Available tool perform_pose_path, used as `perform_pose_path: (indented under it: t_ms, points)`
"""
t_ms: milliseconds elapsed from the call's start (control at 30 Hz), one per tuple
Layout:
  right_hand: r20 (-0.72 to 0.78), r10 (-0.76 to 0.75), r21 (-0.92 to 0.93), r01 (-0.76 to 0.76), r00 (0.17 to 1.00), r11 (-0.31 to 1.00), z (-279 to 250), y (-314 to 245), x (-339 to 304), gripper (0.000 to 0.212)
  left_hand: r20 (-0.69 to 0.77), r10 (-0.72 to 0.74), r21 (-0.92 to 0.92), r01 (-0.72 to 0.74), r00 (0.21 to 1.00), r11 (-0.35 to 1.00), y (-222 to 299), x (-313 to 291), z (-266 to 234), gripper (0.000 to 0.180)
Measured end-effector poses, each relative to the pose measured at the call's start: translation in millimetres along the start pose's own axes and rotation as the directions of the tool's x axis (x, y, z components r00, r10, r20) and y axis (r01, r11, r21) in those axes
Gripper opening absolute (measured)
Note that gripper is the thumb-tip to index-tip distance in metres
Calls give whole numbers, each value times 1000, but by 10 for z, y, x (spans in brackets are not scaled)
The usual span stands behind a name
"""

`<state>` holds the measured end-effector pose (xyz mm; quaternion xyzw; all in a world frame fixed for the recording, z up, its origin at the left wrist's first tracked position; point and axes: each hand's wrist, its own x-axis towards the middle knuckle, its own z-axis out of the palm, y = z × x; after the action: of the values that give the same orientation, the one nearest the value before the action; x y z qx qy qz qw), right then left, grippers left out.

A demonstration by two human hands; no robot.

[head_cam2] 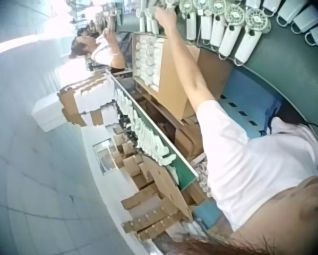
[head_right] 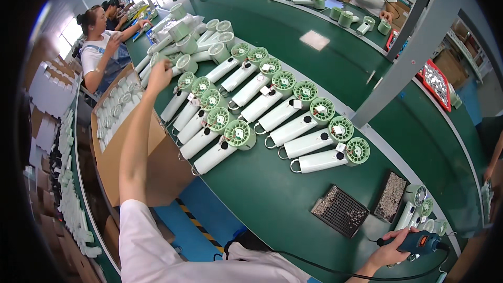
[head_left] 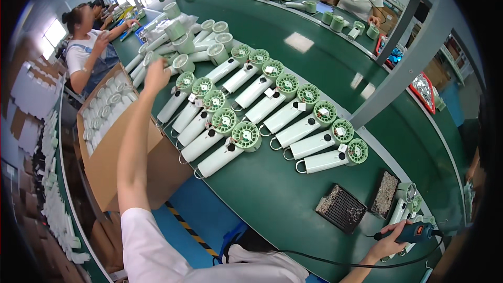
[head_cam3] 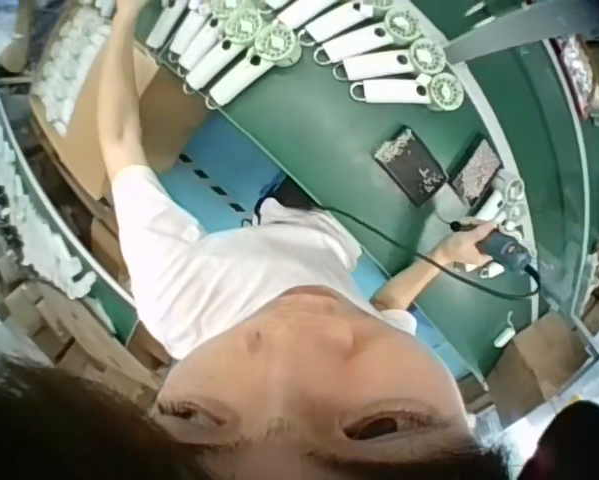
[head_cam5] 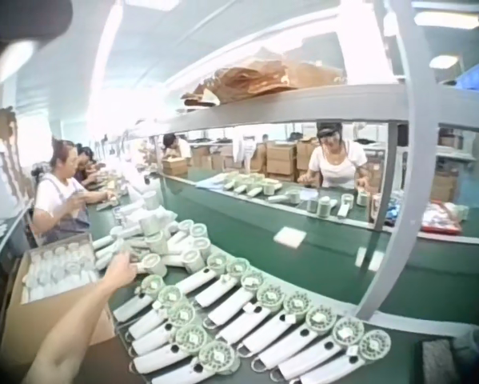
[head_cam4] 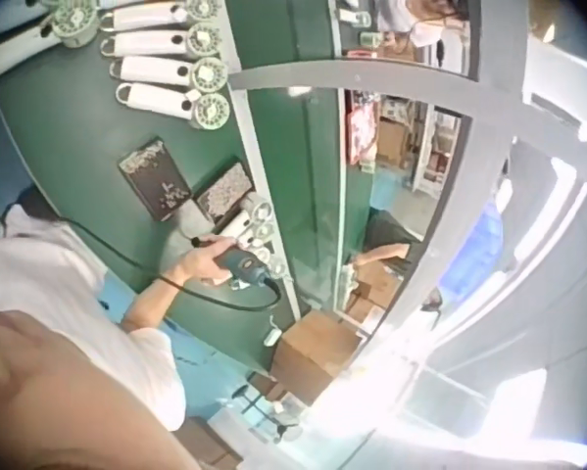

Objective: The person arranges screws into a tray by hand and assembles portable fans by driving screws into them using an electric screwdriver.

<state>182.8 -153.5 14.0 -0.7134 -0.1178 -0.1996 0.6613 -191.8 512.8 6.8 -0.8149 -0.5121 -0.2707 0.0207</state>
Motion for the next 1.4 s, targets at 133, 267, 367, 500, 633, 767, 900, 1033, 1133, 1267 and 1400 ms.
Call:
perform_pose_path:
  t_ms: [133,267,367,500,633,767,900,1033,1133,1267,1400]
  points:
    - [-19,-12,-54,11,1000,998,1,-14,33,24,-12,188,31,-188,982,982,-88,-214,261,43]
    - [-30,-19,-88,16,999,996,-17,-44,36,25,-231,1,-69,-17,973,997,31,-121,176,41]
    - [-36,-24,-112,20,999,993,11,-36,17,24,-351,-74,144,131,934,981,-241,-67,136,51]
    - [-32,-10,-113,6,999,994,44,-45,14,23,-316,-165,261,252,934,932,-803,33,242,61]
    - [-47,-20,-140,13,999,990,69,-56,26,23,-337,-129,169,195,933,966,-769,164,211,56]
    - [-72,-10,-166,-2,997,986,74,-44,61,23,-340,57,30,-50,939,998,-331,391,-27,56]
    - [-49,17,-215,-27,999,976,99,14,64,25,-191,151,162,-121,970,979,-410,792,28,59]
    - [-75,3,-240,-21,997,970,89,69,63,28,35,-12,256,3,999,967,-388,1010,83,57]
    - [-111,30,-253,-58,993,966,60,56,70,28,1,8,275,-8,1000,961,-300,1008,116,50]
    - [-77,5,-295,-28,997,955,108,18,86,28,-7,17,167,-16,1000,986,-173,948,46,43]
    - [-45,44,-295,-55,998,954,225,3,75,27,-228,88,145,-56,970,988,-93,879,-85,37]
